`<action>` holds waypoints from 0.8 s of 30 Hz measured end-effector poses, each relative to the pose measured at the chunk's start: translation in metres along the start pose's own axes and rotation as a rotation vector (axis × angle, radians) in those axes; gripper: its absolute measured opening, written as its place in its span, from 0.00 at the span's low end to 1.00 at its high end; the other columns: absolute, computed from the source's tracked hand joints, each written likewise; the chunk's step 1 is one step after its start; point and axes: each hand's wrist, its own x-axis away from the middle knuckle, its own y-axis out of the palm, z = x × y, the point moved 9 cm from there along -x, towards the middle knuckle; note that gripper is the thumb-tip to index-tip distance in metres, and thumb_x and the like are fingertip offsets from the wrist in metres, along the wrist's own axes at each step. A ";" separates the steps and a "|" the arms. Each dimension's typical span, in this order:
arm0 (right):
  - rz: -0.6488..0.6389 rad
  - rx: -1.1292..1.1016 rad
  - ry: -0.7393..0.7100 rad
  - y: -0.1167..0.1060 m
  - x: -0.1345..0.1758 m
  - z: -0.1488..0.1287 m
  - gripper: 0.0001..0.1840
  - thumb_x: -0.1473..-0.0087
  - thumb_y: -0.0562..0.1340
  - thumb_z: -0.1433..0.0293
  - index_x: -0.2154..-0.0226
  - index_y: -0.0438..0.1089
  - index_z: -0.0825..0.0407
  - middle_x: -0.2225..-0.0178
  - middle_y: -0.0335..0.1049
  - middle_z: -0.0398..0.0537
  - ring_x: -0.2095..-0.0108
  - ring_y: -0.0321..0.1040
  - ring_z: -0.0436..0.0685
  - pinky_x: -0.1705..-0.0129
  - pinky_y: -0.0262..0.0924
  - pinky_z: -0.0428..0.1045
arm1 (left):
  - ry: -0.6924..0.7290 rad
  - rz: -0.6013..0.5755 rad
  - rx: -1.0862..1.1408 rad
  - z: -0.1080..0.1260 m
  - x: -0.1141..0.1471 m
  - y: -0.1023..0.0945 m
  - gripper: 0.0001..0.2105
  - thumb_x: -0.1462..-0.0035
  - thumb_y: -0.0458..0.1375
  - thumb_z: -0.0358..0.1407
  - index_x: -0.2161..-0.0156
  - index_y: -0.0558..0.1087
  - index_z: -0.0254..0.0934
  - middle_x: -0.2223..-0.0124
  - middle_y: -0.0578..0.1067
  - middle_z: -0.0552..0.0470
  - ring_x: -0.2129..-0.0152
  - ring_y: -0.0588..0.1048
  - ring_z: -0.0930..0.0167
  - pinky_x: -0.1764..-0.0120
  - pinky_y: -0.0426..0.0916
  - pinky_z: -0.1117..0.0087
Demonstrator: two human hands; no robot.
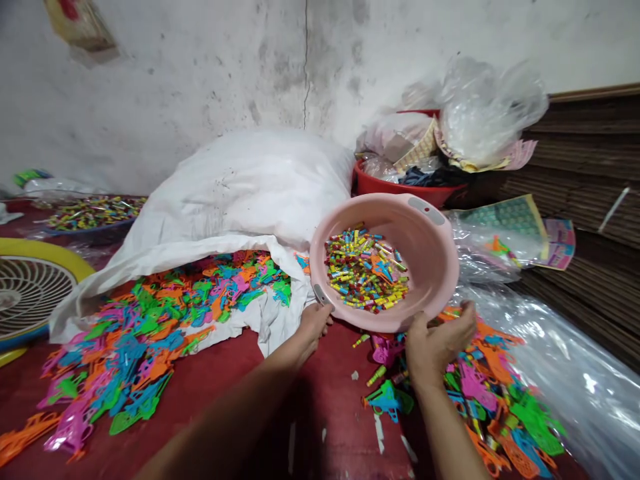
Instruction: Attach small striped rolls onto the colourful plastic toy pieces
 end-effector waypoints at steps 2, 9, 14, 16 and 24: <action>-0.039 0.081 -0.220 0.002 -0.006 -0.034 0.37 0.46 0.57 0.69 0.35 0.49 0.54 0.39 0.54 0.64 0.40 0.52 0.72 0.42 0.50 0.66 | -0.003 -0.012 0.004 -0.005 0.005 0.001 0.10 0.44 0.56 0.34 0.76 0.65 0.35 0.80 0.68 0.55 0.89 0.59 0.78 0.85 0.51 0.76; -0.547 0.288 -0.432 0.105 -0.018 -0.077 0.23 0.44 0.57 0.70 0.45 0.65 0.53 0.46 0.65 0.59 0.46 0.56 0.67 0.49 0.51 0.60 | -0.043 -0.025 -0.004 -0.014 0.008 0.003 0.10 0.43 0.55 0.34 0.75 0.64 0.36 0.82 0.66 0.57 0.91 0.57 0.79 0.86 0.47 0.76; -0.484 0.258 -0.400 0.119 -0.025 -0.076 0.17 0.41 0.56 0.70 0.51 0.72 0.53 0.55 0.70 0.61 0.53 0.58 0.67 0.51 0.46 0.62 | -0.076 -0.017 -0.040 -0.014 -0.001 0.002 0.11 0.44 0.54 0.34 0.77 0.65 0.35 0.83 0.66 0.55 0.91 0.58 0.78 0.86 0.48 0.76; -0.445 0.218 -0.400 0.110 -0.028 -0.076 0.16 0.39 0.55 0.69 0.51 0.72 0.51 0.56 0.71 0.59 0.52 0.59 0.67 0.48 0.44 0.63 | -0.085 -0.026 -0.060 -0.013 -0.002 0.003 0.11 0.44 0.54 0.35 0.76 0.65 0.35 0.82 0.66 0.54 0.91 0.58 0.78 0.86 0.48 0.76; -0.124 -0.029 -0.232 0.002 -0.044 -0.045 0.18 0.35 0.50 0.64 0.51 0.68 0.54 0.56 0.71 0.52 0.56 0.66 0.55 0.53 0.60 0.51 | -0.119 -0.063 -0.114 -0.014 -0.001 0.005 0.11 0.45 0.54 0.38 0.76 0.65 0.35 0.82 0.67 0.54 0.92 0.57 0.77 0.87 0.46 0.75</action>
